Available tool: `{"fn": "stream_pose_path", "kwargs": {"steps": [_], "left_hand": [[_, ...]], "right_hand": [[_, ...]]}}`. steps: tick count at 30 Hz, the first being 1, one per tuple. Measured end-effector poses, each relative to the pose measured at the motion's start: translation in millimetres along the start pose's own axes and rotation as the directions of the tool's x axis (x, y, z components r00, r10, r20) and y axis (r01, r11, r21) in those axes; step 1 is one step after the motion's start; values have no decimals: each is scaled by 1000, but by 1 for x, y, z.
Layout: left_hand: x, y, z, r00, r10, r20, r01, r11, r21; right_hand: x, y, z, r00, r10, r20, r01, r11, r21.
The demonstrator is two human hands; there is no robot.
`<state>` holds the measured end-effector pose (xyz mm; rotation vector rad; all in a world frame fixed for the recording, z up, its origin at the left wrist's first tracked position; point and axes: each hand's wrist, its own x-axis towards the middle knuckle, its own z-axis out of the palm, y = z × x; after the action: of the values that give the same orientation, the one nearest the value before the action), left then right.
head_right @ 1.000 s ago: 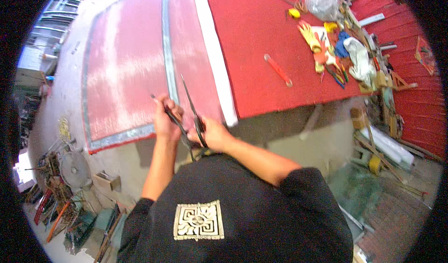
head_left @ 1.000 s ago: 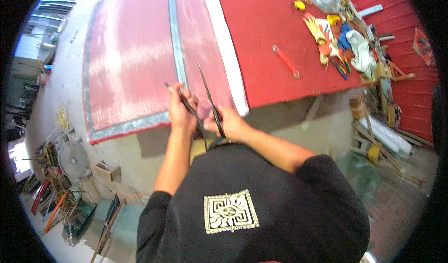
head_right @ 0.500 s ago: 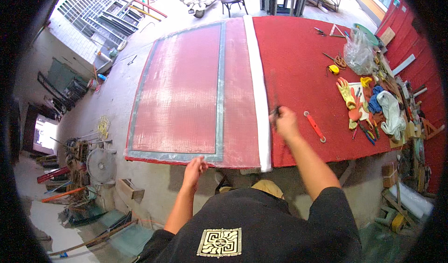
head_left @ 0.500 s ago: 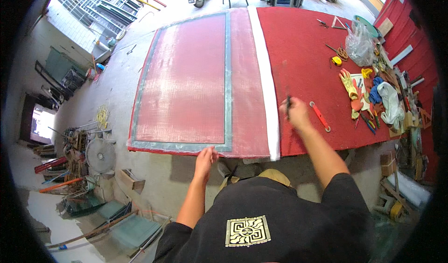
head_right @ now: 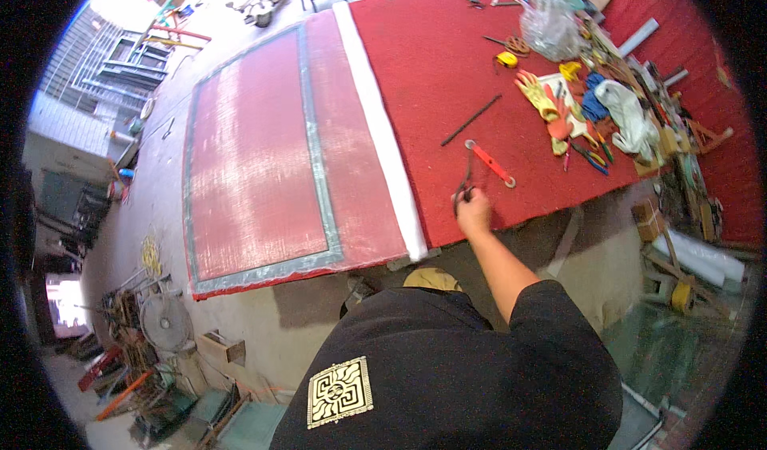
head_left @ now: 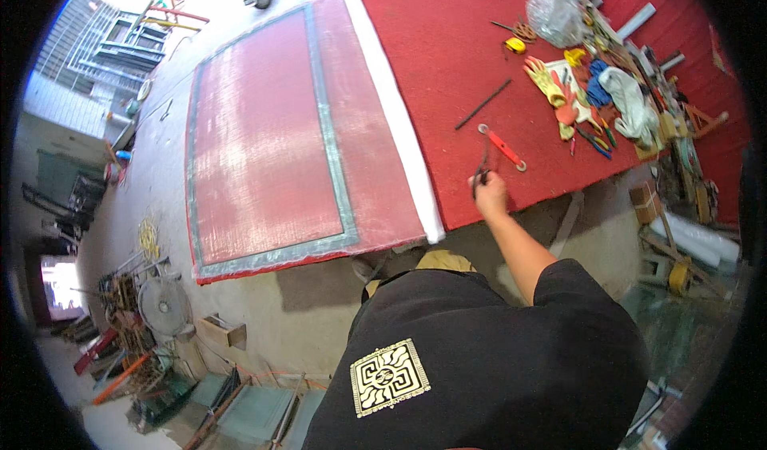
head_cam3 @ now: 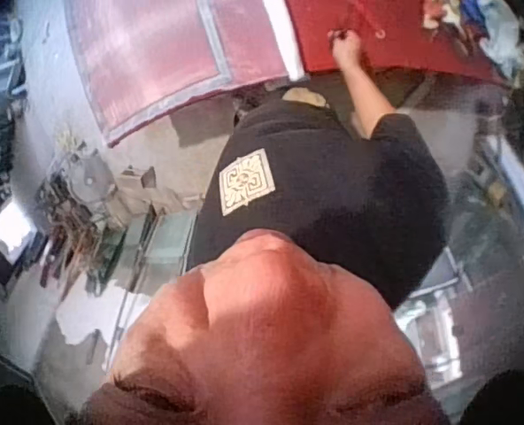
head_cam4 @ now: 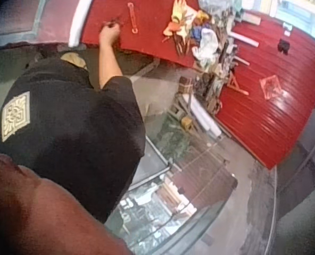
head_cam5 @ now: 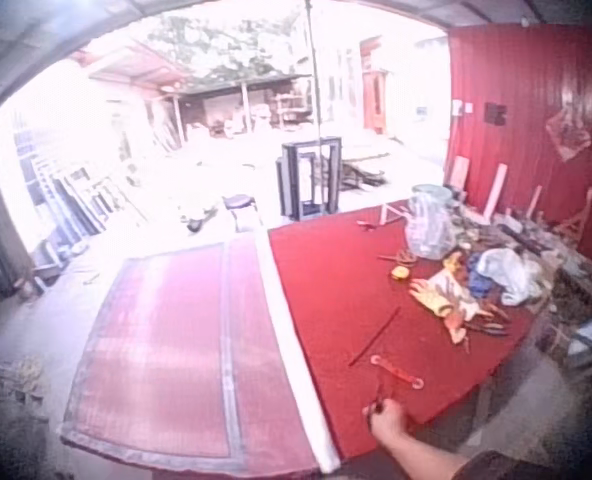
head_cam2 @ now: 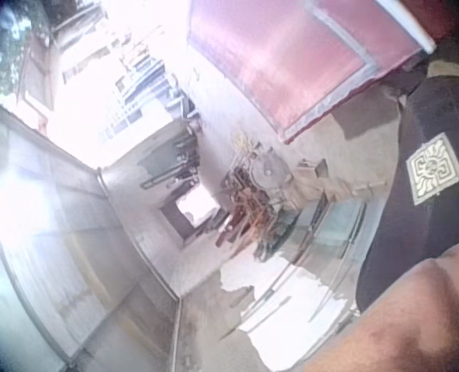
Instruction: The person cuts a piece of mesh fabric around a frame using a pair of shears, after measuring it with a ruler and marking the cutting line with a tool.
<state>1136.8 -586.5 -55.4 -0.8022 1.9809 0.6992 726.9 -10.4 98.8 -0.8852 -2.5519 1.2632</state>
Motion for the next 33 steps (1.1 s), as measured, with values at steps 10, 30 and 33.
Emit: {"fn": "stream_pose_path", "kwargs": {"steps": [10, 30, 33], "left_hand": [[79, 91, -119, 961, 236, -147, -278, 791, -545], [76, 108, -316, 610, 10, -792, -404, 864, -300], [62, 126, -361, 556, 58, -829, -452, 858, -243]], "right_hand": [[-92, -28, 21, 947, -180, 265, 195, 980, -31], [-204, -115, 108, 902, -233, 364, 303, 942, -147], [-215, -115, 132, 891, -264, 370, 364, 902, -232]]}}
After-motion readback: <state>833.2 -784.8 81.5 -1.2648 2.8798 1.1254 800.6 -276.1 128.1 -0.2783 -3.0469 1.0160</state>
